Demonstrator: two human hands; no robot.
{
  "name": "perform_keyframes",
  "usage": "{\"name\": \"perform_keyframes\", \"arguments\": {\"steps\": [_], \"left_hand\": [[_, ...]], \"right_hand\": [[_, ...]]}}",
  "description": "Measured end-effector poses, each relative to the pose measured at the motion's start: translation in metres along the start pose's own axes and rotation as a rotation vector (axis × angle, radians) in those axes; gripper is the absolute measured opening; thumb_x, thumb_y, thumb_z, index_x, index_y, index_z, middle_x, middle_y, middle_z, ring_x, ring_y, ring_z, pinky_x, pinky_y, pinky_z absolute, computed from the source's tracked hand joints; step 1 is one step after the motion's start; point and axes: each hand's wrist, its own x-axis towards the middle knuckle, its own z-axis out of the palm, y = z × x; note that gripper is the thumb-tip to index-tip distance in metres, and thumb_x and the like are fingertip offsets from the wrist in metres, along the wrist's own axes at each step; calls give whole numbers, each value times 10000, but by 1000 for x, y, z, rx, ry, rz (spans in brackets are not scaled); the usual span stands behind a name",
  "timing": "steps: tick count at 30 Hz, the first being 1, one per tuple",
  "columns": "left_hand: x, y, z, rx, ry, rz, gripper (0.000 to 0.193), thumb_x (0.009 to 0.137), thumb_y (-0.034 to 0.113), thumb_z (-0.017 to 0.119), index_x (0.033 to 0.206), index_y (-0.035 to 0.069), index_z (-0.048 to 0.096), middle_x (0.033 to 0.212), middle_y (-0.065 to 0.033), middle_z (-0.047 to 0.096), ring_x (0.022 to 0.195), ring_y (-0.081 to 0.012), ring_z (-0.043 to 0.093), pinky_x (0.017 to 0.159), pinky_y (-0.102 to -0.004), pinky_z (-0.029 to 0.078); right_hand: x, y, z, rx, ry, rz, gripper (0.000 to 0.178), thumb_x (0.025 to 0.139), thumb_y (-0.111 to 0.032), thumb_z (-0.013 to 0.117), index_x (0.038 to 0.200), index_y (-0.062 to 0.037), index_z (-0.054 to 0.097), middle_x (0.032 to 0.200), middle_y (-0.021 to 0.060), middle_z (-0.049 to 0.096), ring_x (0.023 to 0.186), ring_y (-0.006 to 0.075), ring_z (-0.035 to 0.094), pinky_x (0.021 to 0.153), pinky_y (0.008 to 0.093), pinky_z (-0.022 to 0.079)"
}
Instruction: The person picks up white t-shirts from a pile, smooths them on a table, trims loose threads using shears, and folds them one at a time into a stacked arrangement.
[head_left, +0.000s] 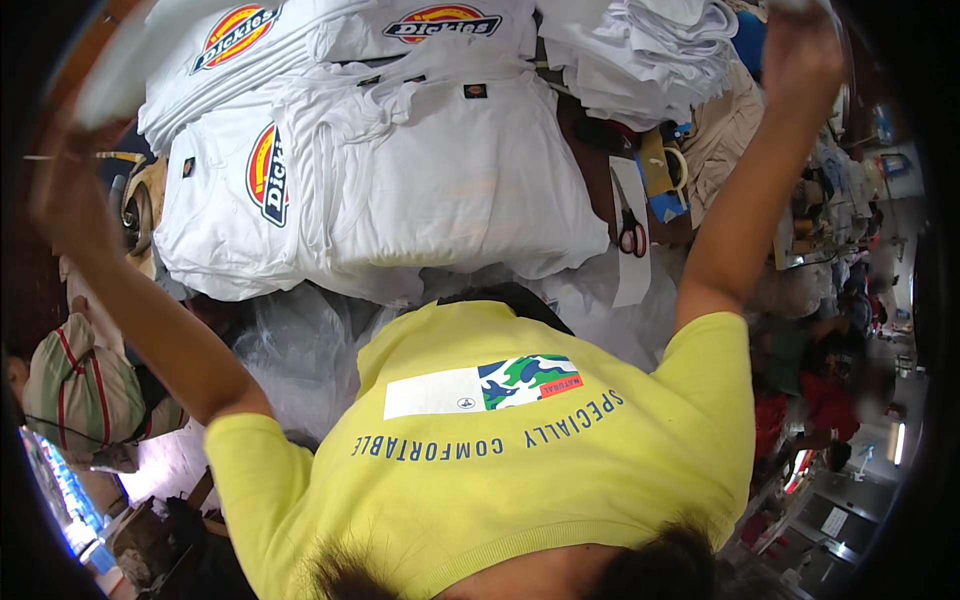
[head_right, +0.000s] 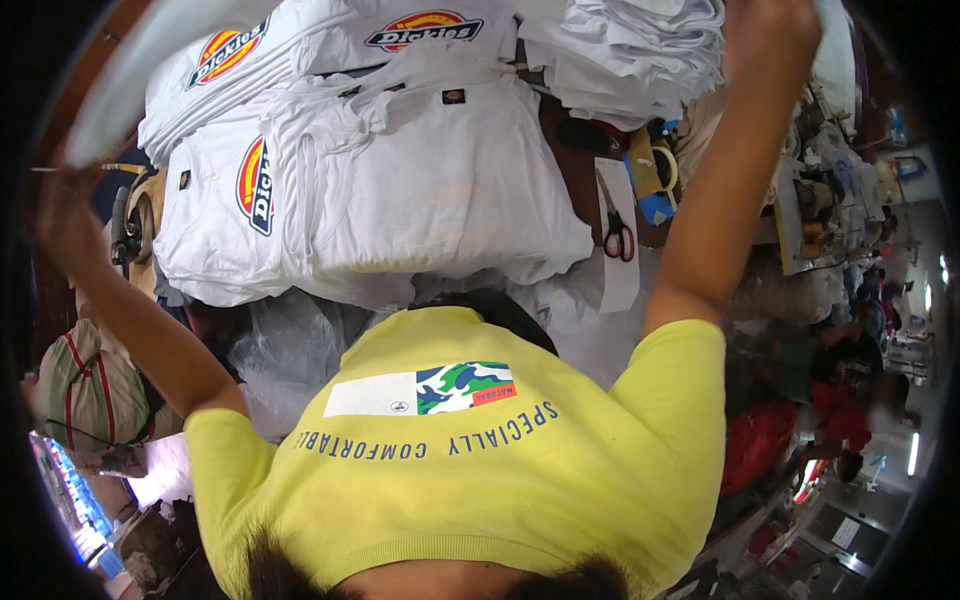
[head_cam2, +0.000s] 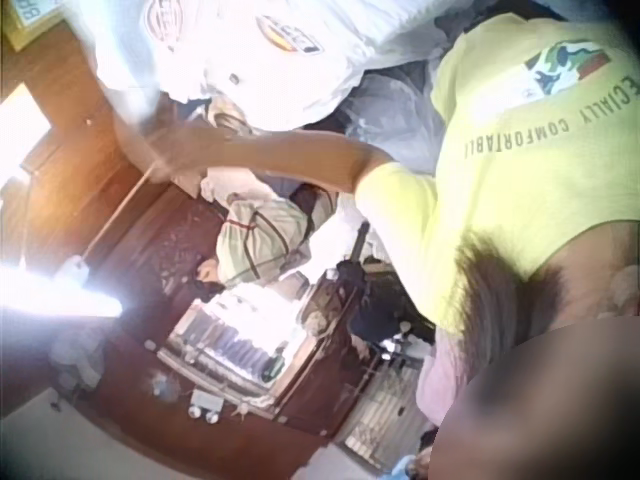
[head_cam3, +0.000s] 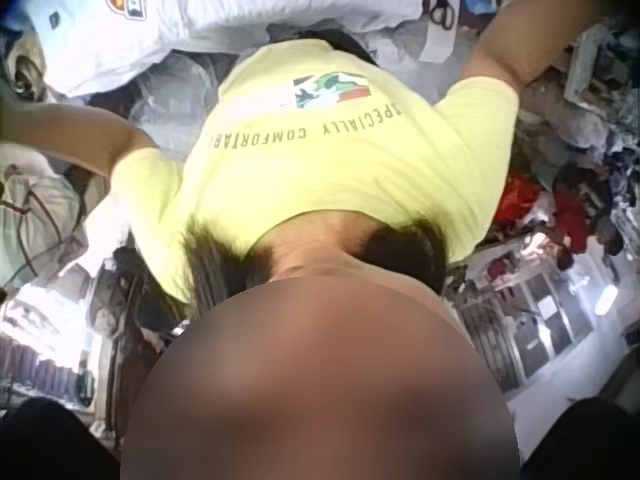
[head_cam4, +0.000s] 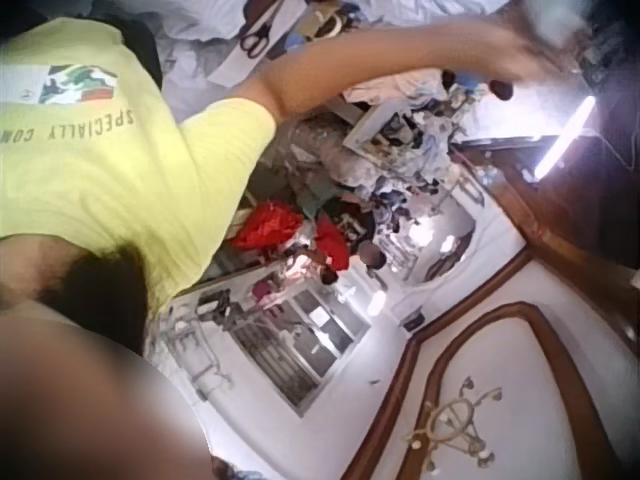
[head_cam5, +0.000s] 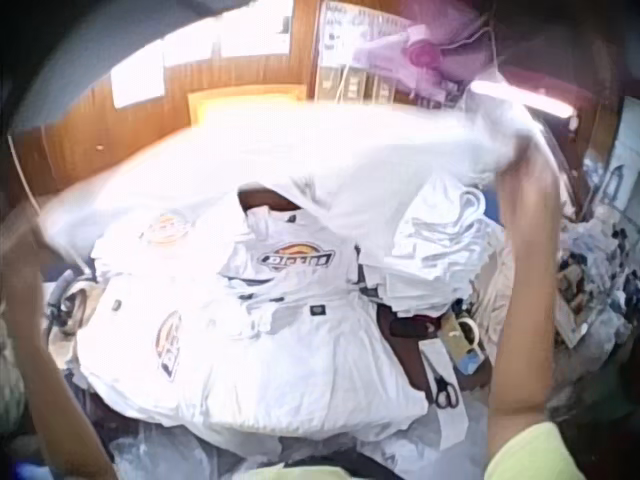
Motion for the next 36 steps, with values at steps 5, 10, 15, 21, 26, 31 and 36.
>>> {"name": "perform_keyframes", "arguments": {"steps": [5, 10, 15, 21, 26, 31, 36], "left_hand": [[-183, 43, 41, -423, -356, -769, 448, 711, -155, 380, 1065, -16, 616, 1115, -93, 607, 1054, -174, 549, 958, -282, 366], [-313, 64, 51, -335, -536, -962, 413, 731, -147, 405, 1055, 10, 607, 1123, -84, 590, 1051, -190, 557, 925, -269, 392], [-338, 73, 67, -372, -251, -1260, 307, 771, -80, 494, 1053, 7, 578, 1074, -57, 579, 987, -151, 556, 856, -256, 421], [-294, 75, 92, 119, -406, -872, 208, 810, 106, 587, 997, 16, 589, 905, -79, 576, 813, -206, 549, 739, -311, 430], [-289, 79, 120, 374, -557, -839, 295, 786, 298, 646, 932, 49, 585, 908, -88, 586, 878, -275, 534, 768, -391, 405], [-299, 77, 107, 380, -619, -901, 347, 770, 349, 658, 911, 43, 575, 933, -90, 585, 893, -292, 531, 791, -392, 400], [-325, 68, 95, 228, -597, -941, 376, 761, 339, 676, 932, 19, 573, 900, -119, 575, 865, -281, 522, 804, -377, 388]], "right_hand": [[-183, -92, -36, 747, -679, 822, 107, 803, 32, 538, 900, -5, 564, 1114, 129, 549, 1042, 207, 508, 898, 308, 399], [-328, -133, -74, 819, -1099, 1397, 265, 749, 46, 596, 1002, -13, 548, 1108, 65, 529, 1015, 179, 519, 857, 283, 432], [-347, -145, -67, 482, -1079, 1515, 389, 794, -80, 628, 1165, -52, 514, 1082, 69, 541, 878, 127, 555, 766, 266, 464], [-371, -129, -37, 391, -948, 1563, 314, 808, -169, 640, 1074, -23, 559, 774, 14, 585, 695, 86, 543, 634, 229, 438], [-374, -138, -20, 216, -1139, 1332, 337, 749, -253, 702, 948, -19, 564, 696, 34, 571, 633, 121, 545, 599, 260, 434], [-371, -141, -30, 87, -1368, 1268, 378, 695, -341, 727, 850, -28, 582, 750, 92, 613, 678, 204, 589, 625, 310, 456], [-399, -146, -46, 264, -1329, 1397, 408, 716, -295, 721, 973, -11, 581, 848, 105, 633, 793, 180, 597, 692, 280, 454]]}}
